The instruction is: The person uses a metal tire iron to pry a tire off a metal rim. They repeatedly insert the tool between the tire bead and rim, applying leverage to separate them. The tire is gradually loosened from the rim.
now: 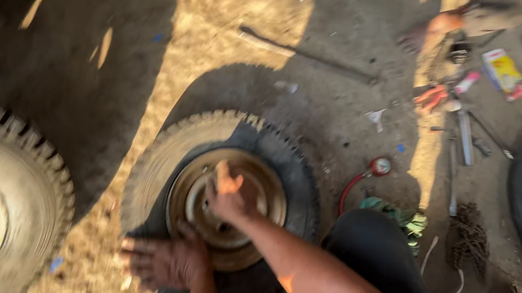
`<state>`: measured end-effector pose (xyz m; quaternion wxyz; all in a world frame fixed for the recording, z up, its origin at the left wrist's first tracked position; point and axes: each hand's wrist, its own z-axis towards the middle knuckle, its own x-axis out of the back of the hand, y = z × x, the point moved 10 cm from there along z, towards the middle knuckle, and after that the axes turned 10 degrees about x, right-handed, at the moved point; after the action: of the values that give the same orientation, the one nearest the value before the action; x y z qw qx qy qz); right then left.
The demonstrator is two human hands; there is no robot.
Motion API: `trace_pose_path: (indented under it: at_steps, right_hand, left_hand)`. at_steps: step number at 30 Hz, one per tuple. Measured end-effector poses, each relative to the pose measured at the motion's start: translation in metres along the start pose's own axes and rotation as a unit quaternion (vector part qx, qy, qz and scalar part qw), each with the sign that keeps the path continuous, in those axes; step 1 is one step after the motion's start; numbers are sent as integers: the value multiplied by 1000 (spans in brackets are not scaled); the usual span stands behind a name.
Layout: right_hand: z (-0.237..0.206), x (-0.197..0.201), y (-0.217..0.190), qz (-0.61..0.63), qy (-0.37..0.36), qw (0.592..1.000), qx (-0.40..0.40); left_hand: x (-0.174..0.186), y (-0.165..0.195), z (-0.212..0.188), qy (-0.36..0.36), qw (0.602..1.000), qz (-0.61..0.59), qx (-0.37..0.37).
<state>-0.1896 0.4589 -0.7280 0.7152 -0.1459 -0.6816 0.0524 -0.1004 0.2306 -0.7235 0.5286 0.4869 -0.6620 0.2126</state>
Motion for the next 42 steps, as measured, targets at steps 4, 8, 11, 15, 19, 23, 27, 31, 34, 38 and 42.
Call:
trace_pose_path:
  at_steps: [4, 8, 11, 15, 19, 23, 27, 31, 34, 38, 42]
  right_hand:
    - [-1, 2, -4, 31, -91, 995, 6]
    - [1, 11, -7, 38, -68, 996, 46]
    - [-1, 6, -7, 52, -73, 994, 65]
    - [-2, -6, 0, 61, -99, 992, 46]
    - [-2, -19, 4, 69, -141, 987, 28]
    - [3, 5, -9, 17, -32, 995, 88]
    - [-5, -11, -4, 102, -165, 981, 20]
    - [3, 1, -3, 131, -122, 984, 9]
    - [0, 4, -5, 108, -86, 990, 39]
    - [1, 10, -11, 85, -53, 992, 74]
    - [1, 11, -8, 110, -95, 989, 33]
  left_hand:
    - [-6, 0, -1, 21, 1000, 11, -2]
    - [-13, 0, 0, 37, 999, 36, 2]
    - [-16, -2, 0, 34, 999, 41, 3]
    - [-16, -1, 0, 44, 999, 24, -19]
    - [-19, -2, 1, 48, 998, 44, -9]
    - [-18, -1, 0, 48, 998, 43, -14]
    - [-17, -1, -1, 46, 998, 38, -10]
    - [-17, 0, -2, 47, 998, 33, -22]
    - [-18, 0, 0, 49, 998, 35, -21]
    - [-13, -1, -3, 54, 998, 26, -31]
    - [-11, 1, -5, 37, 999, 18, -21]
